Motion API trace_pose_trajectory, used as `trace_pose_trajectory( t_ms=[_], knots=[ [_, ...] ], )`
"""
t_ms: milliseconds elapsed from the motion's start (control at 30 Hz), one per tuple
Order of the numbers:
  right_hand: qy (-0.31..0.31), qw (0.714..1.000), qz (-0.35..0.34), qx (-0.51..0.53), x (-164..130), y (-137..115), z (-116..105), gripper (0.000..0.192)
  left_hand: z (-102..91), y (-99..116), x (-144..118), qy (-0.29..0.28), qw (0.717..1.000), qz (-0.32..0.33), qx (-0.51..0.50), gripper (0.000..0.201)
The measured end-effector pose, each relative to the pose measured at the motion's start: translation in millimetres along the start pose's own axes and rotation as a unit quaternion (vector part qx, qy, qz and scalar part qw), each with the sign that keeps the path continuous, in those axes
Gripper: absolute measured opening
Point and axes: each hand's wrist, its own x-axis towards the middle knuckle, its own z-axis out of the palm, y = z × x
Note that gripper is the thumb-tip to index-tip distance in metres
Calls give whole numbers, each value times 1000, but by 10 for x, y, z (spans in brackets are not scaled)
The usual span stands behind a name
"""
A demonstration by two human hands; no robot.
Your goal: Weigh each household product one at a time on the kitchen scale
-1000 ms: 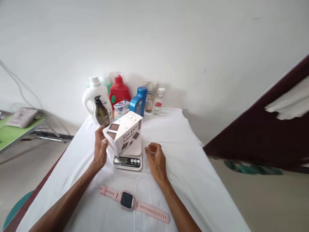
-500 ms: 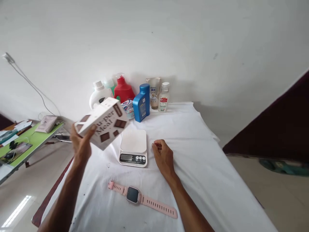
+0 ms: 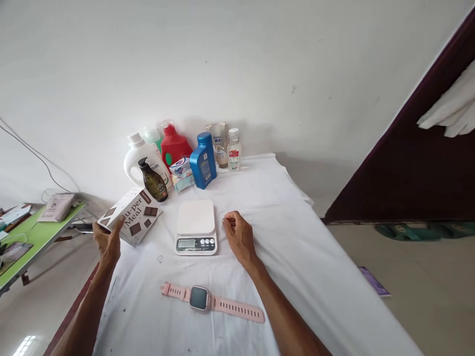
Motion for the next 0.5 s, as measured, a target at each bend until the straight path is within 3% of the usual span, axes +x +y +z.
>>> trace_pose_trajectory(
  t_ms=[167, 300, 500],
  knots=[
    [1, 1000, 1, 4, 14, 22, 10, 24, 82, -15, 82, -34, 996, 49, 67, 72],
    [3, 1000, -16, -4, 30, 44, 18, 20, -23, -61, 182, -84, 990, 72, 90, 81],
    [0, 1000, -26, -3, 49, 82, 35, 19, -142, -110, 422, -129, 984, 55, 113, 104]
  ],
)
